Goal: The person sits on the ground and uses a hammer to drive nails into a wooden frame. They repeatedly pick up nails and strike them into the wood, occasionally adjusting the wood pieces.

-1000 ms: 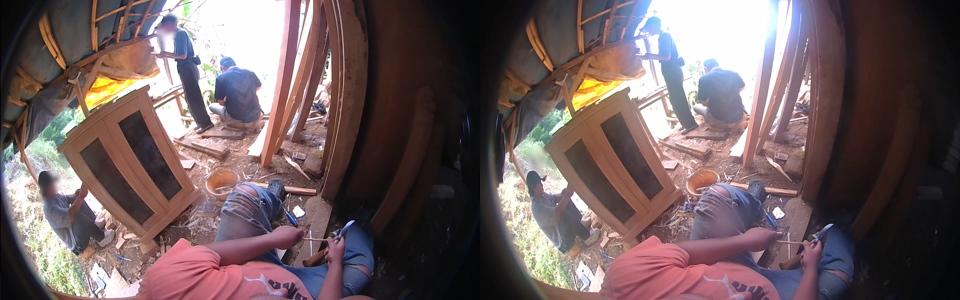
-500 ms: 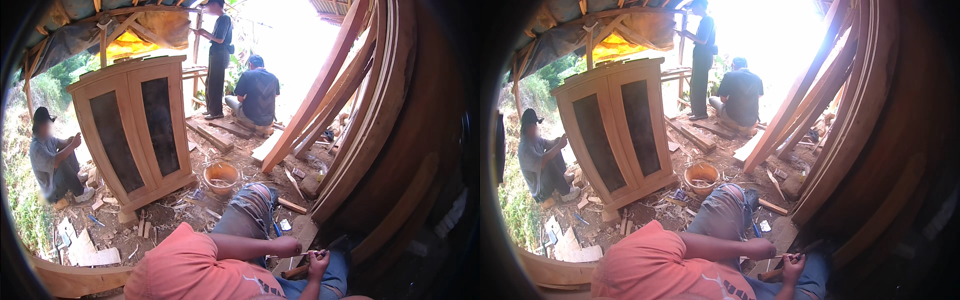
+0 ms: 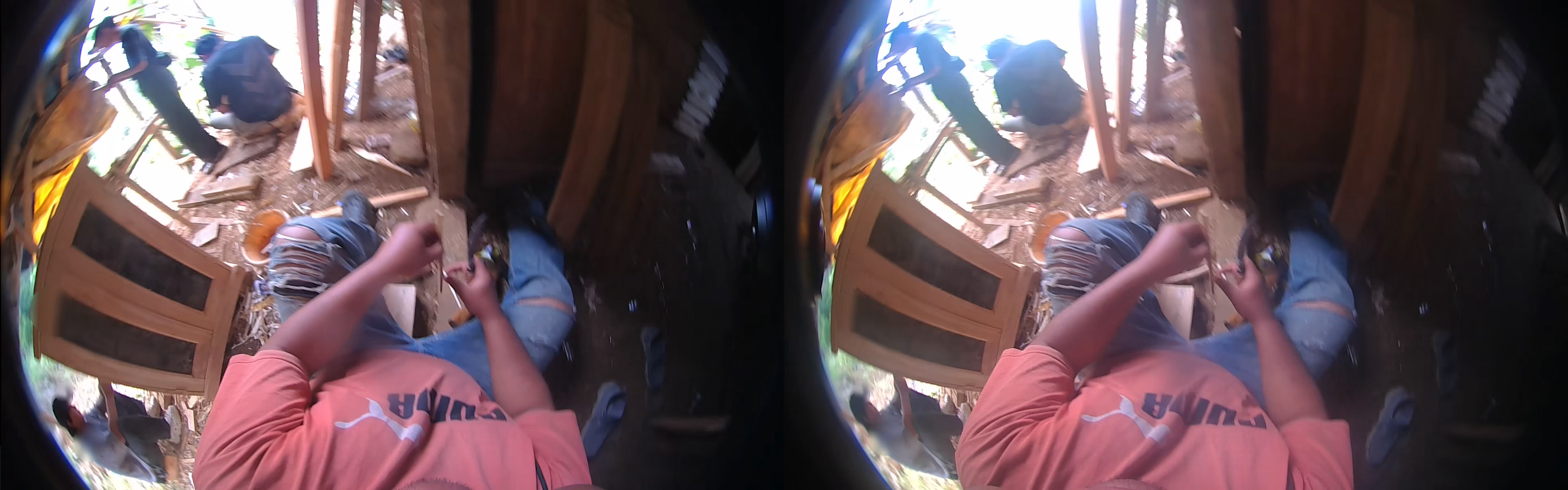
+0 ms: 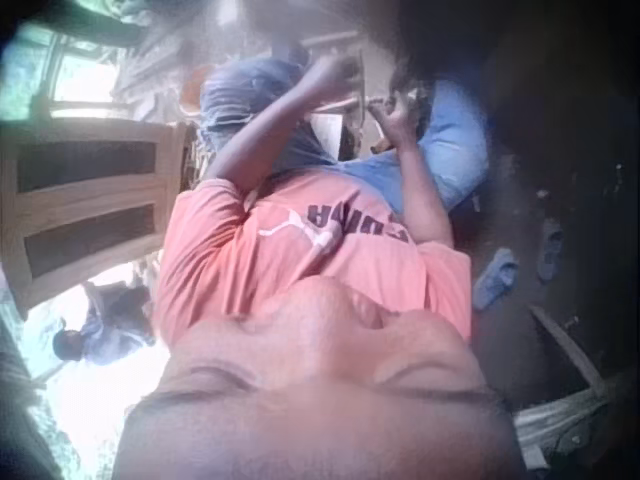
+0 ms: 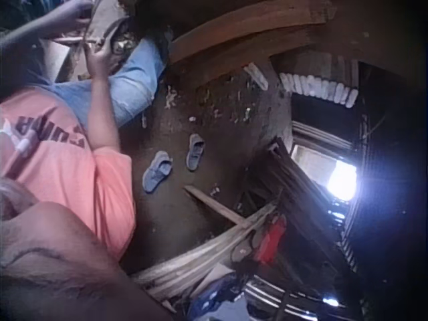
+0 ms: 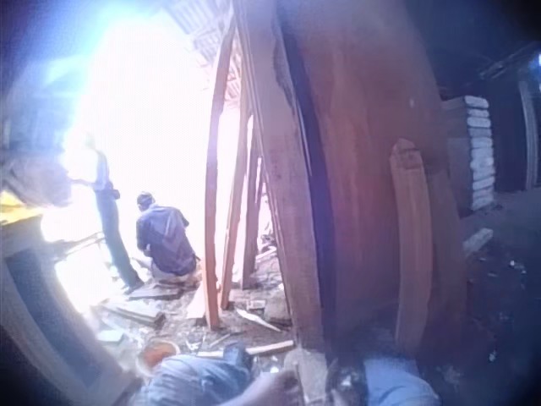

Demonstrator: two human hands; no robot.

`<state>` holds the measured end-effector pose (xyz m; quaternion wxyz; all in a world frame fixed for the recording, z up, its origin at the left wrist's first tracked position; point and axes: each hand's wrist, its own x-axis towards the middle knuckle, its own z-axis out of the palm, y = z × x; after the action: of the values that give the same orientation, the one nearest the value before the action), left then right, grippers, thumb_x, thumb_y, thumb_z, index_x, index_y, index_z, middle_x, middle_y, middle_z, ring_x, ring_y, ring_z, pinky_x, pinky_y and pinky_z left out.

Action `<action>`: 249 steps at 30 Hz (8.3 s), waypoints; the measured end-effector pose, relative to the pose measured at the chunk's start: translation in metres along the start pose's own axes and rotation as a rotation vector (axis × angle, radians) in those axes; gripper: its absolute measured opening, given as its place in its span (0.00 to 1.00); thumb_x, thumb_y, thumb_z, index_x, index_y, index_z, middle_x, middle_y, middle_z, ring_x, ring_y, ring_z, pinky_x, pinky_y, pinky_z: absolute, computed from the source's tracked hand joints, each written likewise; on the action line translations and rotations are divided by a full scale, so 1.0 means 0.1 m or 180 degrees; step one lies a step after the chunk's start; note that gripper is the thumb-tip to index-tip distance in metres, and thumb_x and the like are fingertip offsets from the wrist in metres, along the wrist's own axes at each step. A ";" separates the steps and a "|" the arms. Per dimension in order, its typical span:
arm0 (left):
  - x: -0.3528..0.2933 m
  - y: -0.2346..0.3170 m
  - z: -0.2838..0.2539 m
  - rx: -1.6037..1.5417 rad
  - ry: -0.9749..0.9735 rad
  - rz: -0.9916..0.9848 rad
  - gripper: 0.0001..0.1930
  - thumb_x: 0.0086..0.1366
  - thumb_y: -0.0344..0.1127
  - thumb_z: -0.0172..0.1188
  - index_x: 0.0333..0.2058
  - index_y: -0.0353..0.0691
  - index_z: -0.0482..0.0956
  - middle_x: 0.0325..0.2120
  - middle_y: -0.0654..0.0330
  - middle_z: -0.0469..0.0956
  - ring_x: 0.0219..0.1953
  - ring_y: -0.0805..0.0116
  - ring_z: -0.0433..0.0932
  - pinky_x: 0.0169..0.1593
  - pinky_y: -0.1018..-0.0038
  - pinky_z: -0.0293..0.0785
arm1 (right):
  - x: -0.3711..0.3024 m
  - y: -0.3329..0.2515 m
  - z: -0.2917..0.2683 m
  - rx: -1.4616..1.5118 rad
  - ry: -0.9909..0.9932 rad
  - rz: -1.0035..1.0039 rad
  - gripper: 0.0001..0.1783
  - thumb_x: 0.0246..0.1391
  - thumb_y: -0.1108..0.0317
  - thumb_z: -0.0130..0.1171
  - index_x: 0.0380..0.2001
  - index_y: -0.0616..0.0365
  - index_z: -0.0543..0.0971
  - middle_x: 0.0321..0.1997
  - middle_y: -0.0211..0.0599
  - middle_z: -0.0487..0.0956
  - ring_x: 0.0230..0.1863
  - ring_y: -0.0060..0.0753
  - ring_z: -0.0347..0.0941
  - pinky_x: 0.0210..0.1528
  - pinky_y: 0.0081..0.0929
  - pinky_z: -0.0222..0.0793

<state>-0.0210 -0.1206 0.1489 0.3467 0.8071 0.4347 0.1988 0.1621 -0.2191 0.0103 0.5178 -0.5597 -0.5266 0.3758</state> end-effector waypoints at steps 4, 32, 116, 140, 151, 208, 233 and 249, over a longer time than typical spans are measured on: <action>0.16 -0.28 0.16 -0.0854 0.0081 -0.0722 0.11 0.66 0.37 0.65 0.36 0.32 0.81 0.28 0.59 0.85 0.29 0.76 0.82 0.33 0.76 0.78 | 0.02 -0.08 0.06 -0.0238 0.0348 0.0059 0.18 0.56 0.61 0.74 0.38 0.56 0.75 0.33 0.36 0.84 0.31 0.26 0.81 0.35 0.29 0.75; 0.12 -0.84 0.40 0.0050 0.0580 -0.0557 0.11 0.62 0.36 0.70 0.39 0.34 0.85 0.29 0.54 0.87 0.31 0.69 0.86 0.38 0.72 0.80 | 0.34 0.64 -0.12 -0.0509 0.0168 0.1455 0.20 0.67 0.56 0.54 0.52 0.57 0.81 0.32 0.38 0.86 0.39 0.39 0.84 0.50 0.35 0.75; 0.07 -0.66 0.47 0.0631 0.0310 -0.0072 0.10 0.64 0.35 0.67 0.39 0.35 0.88 0.31 0.46 0.86 0.35 0.51 0.87 0.41 0.63 0.81 | 0.31 0.72 0.21 -0.0286 -0.0579 0.1113 0.24 0.69 0.62 0.54 0.67 0.42 0.75 0.53 0.52 0.82 0.49 0.44 0.79 0.52 0.34 0.74; 0.07 -0.67 0.49 0.0585 0.0272 0.0029 0.07 0.62 0.35 0.67 0.37 0.40 0.88 0.30 0.49 0.85 0.35 0.49 0.86 0.41 0.60 0.81 | 0.28 0.41 0.11 -0.0104 -0.0504 0.1365 0.25 0.73 0.64 0.51 0.70 0.43 0.73 0.21 0.18 0.67 0.19 0.13 0.57 0.22 0.19 0.58; 0.09 -0.70 0.49 0.0645 0.0285 0.0289 0.08 0.62 0.34 0.67 0.39 0.39 0.88 0.31 0.48 0.86 0.35 0.49 0.86 0.42 0.61 0.81 | 0.31 0.30 0.02 0.1426 -0.0907 0.1922 0.26 0.73 0.64 0.51 0.72 0.38 0.70 0.20 0.19 0.64 0.16 0.15 0.56 0.17 0.21 0.55; 0.05 -0.71 0.55 0.0682 0.0216 0.0311 0.07 0.63 0.36 0.66 0.37 0.43 0.88 0.30 0.50 0.85 0.35 0.48 0.85 0.41 0.59 0.81 | 0.34 0.73 0.10 0.0129 -0.0750 0.1162 0.23 0.68 0.60 0.55 0.64 0.48 0.78 0.57 0.54 0.82 0.56 0.47 0.81 0.59 0.35 0.73; -0.01 -0.67 0.52 0.0735 0.0134 0.0244 0.09 0.64 0.35 0.65 0.40 0.38 0.88 0.32 0.47 0.86 0.37 0.48 0.86 0.42 0.61 0.81 | 0.29 0.40 0.06 0.0212 -0.0637 0.1385 0.21 0.71 0.63 0.56 0.63 0.56 0.79 0.20 0.20 0.70 0.17 0.12 0.59 0.19 0.19 0.56; 0.05 -0.79 0.53 0.0945 0.0107 0.0026 0.07 0.64 0.40 0.64 0.39 0.52 0.89 0.33 0.55 0.86 0.38 0.52 0.86 0.42 0.59 0.81 | 0.40 0.69 0.02 -0.0438 -0.0682 0.0232 0.23 0.68 0.61 0.57 0.60 0.62 0.78 0.55 0.55 0.83 0.55 0.47 0.82 0.56 0.35 0.74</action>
<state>-0.0296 -0.1066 0.0546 0.2155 0.8477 0.4617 0.1473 0.1809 -0.1738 -0.0527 0.4050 -0.5693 -0.5828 0.4150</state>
